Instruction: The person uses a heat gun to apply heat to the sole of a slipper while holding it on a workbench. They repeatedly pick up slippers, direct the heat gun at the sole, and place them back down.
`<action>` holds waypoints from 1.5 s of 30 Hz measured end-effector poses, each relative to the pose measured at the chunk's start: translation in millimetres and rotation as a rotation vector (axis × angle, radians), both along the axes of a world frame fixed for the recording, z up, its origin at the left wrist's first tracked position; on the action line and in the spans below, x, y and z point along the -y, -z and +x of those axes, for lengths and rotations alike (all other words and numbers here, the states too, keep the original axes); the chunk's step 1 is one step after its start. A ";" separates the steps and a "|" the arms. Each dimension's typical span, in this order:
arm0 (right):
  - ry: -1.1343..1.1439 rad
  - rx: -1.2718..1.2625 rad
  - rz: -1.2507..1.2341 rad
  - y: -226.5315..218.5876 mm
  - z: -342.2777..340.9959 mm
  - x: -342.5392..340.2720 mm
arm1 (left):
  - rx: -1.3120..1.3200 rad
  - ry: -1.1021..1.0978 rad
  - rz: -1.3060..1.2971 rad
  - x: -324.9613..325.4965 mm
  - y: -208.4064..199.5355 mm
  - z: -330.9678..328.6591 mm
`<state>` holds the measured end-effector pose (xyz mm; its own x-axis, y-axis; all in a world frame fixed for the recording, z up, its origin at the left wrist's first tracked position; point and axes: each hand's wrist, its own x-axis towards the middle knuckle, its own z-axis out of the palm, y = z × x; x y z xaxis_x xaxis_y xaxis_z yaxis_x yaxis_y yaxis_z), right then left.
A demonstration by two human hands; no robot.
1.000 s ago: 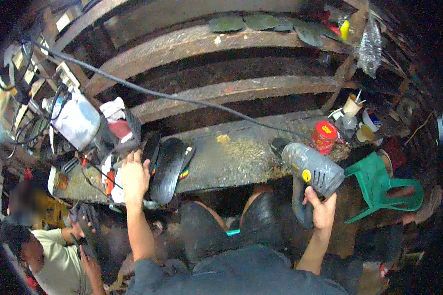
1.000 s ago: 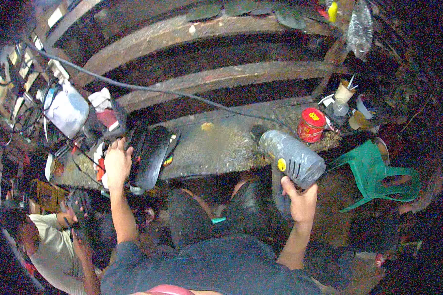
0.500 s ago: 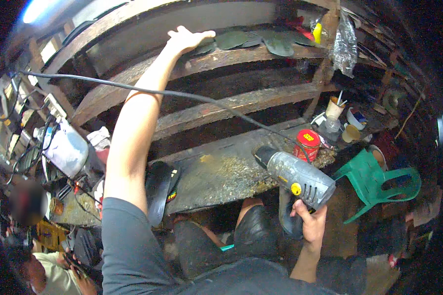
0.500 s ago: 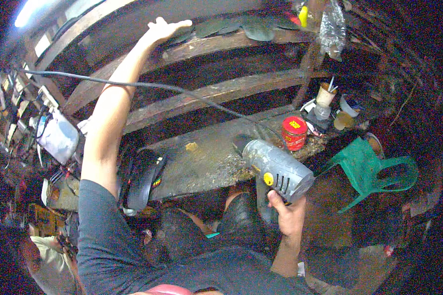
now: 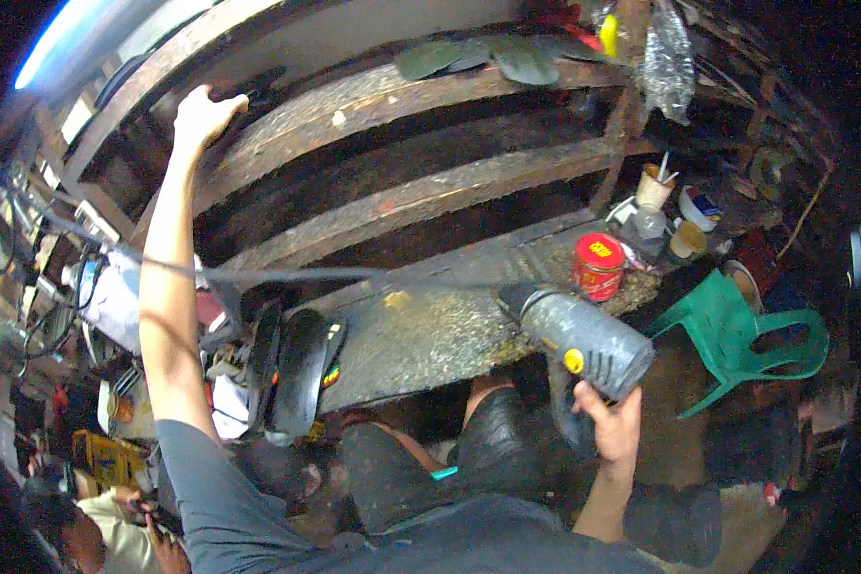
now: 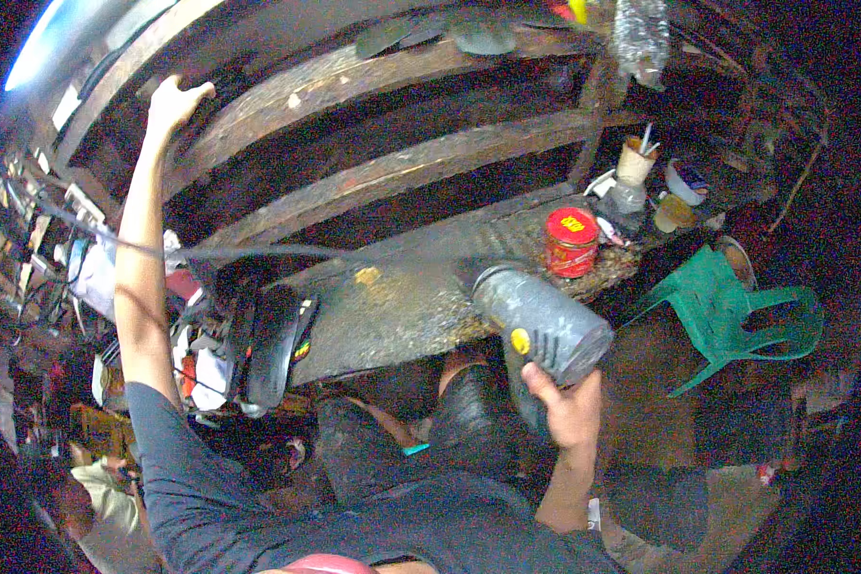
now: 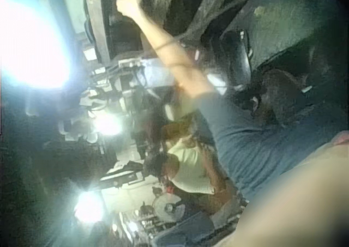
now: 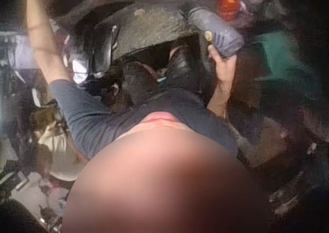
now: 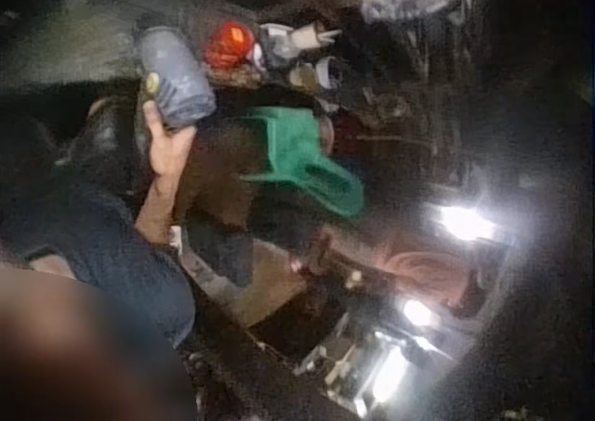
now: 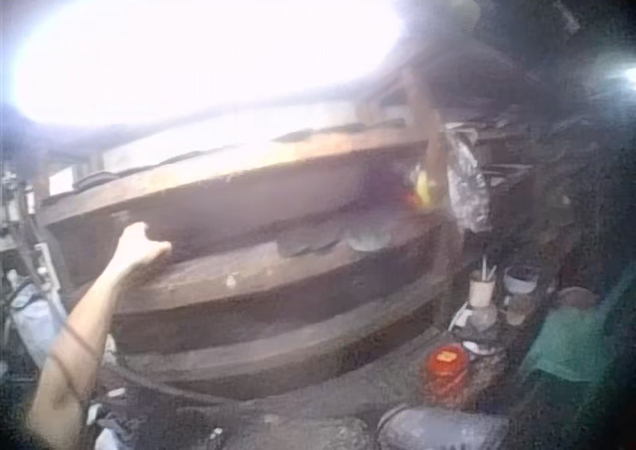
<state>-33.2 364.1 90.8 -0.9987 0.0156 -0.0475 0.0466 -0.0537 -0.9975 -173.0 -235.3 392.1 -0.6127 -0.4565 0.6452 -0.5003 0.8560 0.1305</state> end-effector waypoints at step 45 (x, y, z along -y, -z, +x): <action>-0.441 -0.155 0.856 -80.5 -71.3 58.5 | -0.304 0.373 0.866 -251.7 430.4 252.5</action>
<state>-104.5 305.6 171.2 -0.9174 -0.3931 -0.0620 -0.2462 0.6829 -0.6877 79.5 16.5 -38.3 -0.6767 -0.6561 0.3341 -0.0589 0.5006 0.8637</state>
